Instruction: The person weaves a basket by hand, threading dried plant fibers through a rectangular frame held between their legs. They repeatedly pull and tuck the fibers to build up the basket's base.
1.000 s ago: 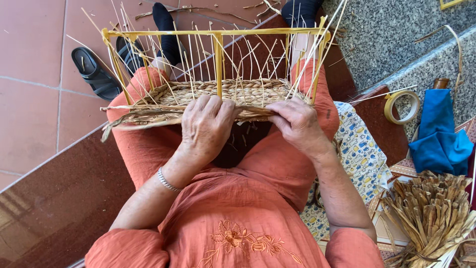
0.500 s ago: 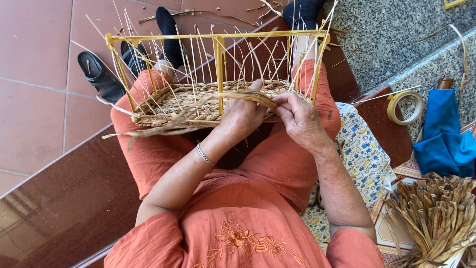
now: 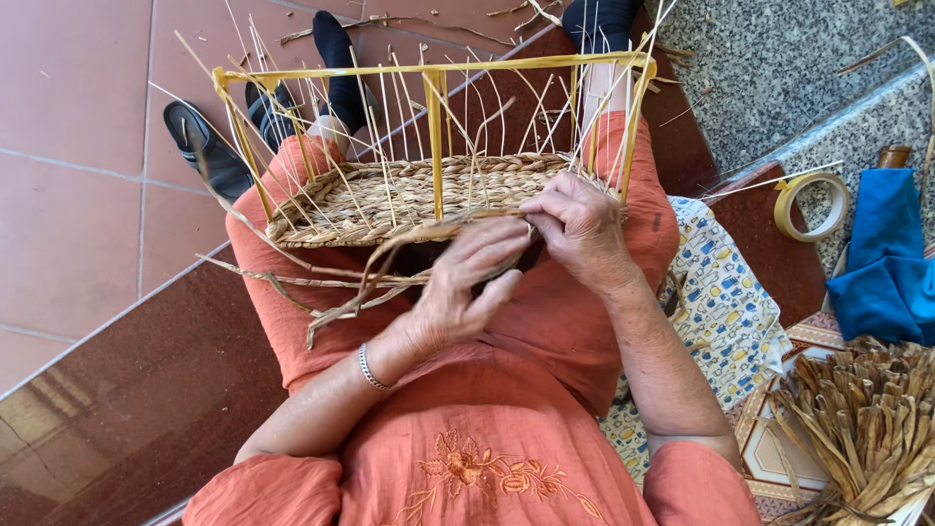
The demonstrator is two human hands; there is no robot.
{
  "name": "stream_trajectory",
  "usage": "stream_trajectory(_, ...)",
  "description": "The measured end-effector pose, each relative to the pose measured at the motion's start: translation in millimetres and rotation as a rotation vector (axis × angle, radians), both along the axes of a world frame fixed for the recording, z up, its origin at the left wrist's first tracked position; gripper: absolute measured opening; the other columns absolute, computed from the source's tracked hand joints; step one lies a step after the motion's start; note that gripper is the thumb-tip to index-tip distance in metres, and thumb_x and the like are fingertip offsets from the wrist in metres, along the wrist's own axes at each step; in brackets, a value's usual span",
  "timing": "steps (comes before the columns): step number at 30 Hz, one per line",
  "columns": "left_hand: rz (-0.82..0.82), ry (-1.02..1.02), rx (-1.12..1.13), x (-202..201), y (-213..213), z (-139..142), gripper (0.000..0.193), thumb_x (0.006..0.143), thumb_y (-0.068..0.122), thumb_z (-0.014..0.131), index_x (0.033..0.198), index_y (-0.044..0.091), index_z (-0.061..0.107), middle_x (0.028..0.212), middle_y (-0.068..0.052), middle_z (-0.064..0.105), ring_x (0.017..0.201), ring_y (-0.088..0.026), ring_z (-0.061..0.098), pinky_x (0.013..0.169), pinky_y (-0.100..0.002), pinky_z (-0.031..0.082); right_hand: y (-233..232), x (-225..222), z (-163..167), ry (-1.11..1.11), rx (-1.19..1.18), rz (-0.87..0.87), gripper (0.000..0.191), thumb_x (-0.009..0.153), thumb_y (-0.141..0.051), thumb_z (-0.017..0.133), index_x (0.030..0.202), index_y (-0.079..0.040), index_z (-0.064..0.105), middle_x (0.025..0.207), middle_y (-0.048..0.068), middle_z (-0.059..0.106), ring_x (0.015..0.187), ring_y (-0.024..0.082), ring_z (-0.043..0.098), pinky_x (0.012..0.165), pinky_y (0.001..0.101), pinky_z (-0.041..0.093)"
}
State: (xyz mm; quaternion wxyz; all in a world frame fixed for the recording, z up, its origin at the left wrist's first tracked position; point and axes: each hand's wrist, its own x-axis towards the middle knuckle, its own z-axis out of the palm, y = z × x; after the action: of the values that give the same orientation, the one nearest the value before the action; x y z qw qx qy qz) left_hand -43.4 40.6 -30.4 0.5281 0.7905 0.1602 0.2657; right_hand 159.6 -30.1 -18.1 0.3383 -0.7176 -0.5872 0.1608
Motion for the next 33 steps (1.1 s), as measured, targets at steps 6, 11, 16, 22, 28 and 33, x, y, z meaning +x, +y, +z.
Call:
stream_trajectory(6, 0.233, 0.517, 0.646, -20, 31, -10, 0.042, 0.08, 0.025, 0.081, 0.115, 0.007, 0.065, 0.139, -0.014, 0.045, 0.129, -0.034, 0.043, 0.103, -0.052, 0.035, -5, 6, 9, -0.029, 0.034, 0.133, 0.024, 0.078, -0.013, 0.083, 0.098, -0.004, 0.076, 0.093, 0.008, 0.069, 0.087, 0.025, 0.067, 0.078, 0.0371, 0.053)
stream_trajectory(11, 0.056, 0.593, 0.64, -36, 25, -24, 0.016, 0.1, 0.018, 0.069, 0.109, 0.009, 0.059, 0.114, -0.013, 0.058, 0.111, -0.031, 0.056, 0.095, -0.045, 0.048, 1, -5, -17, -0.042, -0.007, -0.087, 0.015, 0.089, -0.013, 0.083, 0.084, -0.005, 0.071, 0.082, 0.006, 0.069, 0.08, 0.023, 0.067, 0.074, 0.0384, 0.052)
stream_trajectory(16, 0.001, 0.665, 0.369, -45, 34, -17, 0.008, 0.1, 0.014, 0.061, 0.104, 0.008, 0.057, 0.086, -0.008, 0.069, 0.07, -0.027, 0.068, 0.056, -0.041, 0.052, 2, -7, -33, -0.077, -0.026, -0.166, 0.017, 0.087, -0.014, 0.083, 0.081, -0.006, 0.07, 0.077, 0.006, 0.068, 0.075, 0.023, 0.066, 0.069, 0.0394, 0.051)
stream_trajectory(22, 0.14, 0.94, 0.7, -80, 83, 45, 0.04, 0.086, 0.037, 0.072, 0.117, 0.014, 0.062, 0.105, -0.011, 0.064, 0.092, -0.029, 0.063, 0.075, -0.047, 0.051, 7, -18, -27, -0.199, 0.123, -0.202, 0.047, 0.085, -0.014, 0.083, 0.127, 0.0, 0.064, 0.082, 0.007, 0.066, 0.079, 0.024, 0.065, 0.07, 0.0394, 0.053)
stream_trajectory(28, -0.028, 0.395, 0.715, -64, 29, 23, 0.051, 0.089, 0.024, 0.076, 0.13, 0.001, 0.058, 0.123, -0.015, 0.056, 0.113, -0.03, 0.053, 0.094, -0.046, 0.045, 9, -31, -24, -0.384, 0.127, 0.006, 0.032, 0.094, 0.007, 0.071, 0.12, -0.011, 0.071, 0.103, 0.009, 0.072, 0.083, 0.02, 0.071, 0.071, 0.0307, 0.057)
stream_trajectory(33, -0.03, 0.673, 0.767, -41, 24, -23, 0.026, 0.087, 0.012, 0.07, 0.11, 0.005, 0.06, 0.116, -0.014, 0.059, 0.115, -0.029, 0.056, 0.099, -0.042, 0.049, 4, -6, 5, -0.06, 0.026, 0.267, 0.032, 0.093, 0.003, 0.072, 0.123, -0.009, 0.071, 0.118, 0.007, 0.072, 0.106, 0.026, 0.074, 0.092, 0.0348, 0.061)
